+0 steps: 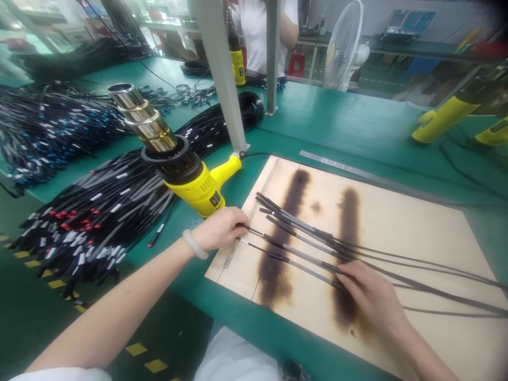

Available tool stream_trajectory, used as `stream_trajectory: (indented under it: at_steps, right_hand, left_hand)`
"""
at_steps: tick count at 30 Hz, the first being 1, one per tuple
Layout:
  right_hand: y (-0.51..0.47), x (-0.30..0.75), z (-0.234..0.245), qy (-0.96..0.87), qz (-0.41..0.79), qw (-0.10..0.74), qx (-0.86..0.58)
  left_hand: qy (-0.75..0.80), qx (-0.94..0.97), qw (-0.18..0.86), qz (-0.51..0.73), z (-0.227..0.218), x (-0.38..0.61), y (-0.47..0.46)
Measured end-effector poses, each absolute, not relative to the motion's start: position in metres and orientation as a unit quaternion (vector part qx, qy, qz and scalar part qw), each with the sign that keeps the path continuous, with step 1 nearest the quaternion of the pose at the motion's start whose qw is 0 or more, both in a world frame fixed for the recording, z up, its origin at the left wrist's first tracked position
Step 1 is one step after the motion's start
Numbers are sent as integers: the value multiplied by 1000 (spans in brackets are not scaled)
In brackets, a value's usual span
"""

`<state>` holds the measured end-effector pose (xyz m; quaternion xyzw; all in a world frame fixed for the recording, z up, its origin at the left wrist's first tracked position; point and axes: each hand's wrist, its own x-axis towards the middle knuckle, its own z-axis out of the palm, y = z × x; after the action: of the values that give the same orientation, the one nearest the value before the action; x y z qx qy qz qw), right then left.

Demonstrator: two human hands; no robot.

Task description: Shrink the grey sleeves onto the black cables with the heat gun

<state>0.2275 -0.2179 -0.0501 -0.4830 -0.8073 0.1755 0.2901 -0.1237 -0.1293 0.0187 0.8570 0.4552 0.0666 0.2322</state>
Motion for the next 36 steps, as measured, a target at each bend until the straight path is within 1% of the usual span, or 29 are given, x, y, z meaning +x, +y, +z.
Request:
stream_trajectory:
  at_steps: [7,13,22,27,30,33,36]
  right_hand:
    - [-217,220,-47,-808,176,298,-477]
    - [-213,208,-47,-824,179,297,-448]
    - [-212,211,-49,-828,158,299,-448]
    - [-210,210,-49,-827,161,285,-457]
    - [-211,211,-49,-829,154,280,-459]
    - [-213,212,-49,-830,146,277,-461]
    - [-214,216,-49,-837,130,265,-460]
  left_hand:
    - [455,850,255,69,15,-136,-127]
    - [495,839,220,44,11,-146,-126]
    - [498,846,192,6,15,-132,-132]
    - [560,818,132,-2,14,-116,-148]
    - [622,780,61,-11,7,-97,-159]
    - [651,758,-4,-25,-1,-85,-165]
    - [657,753,-8,-30,-4,-83,-164]
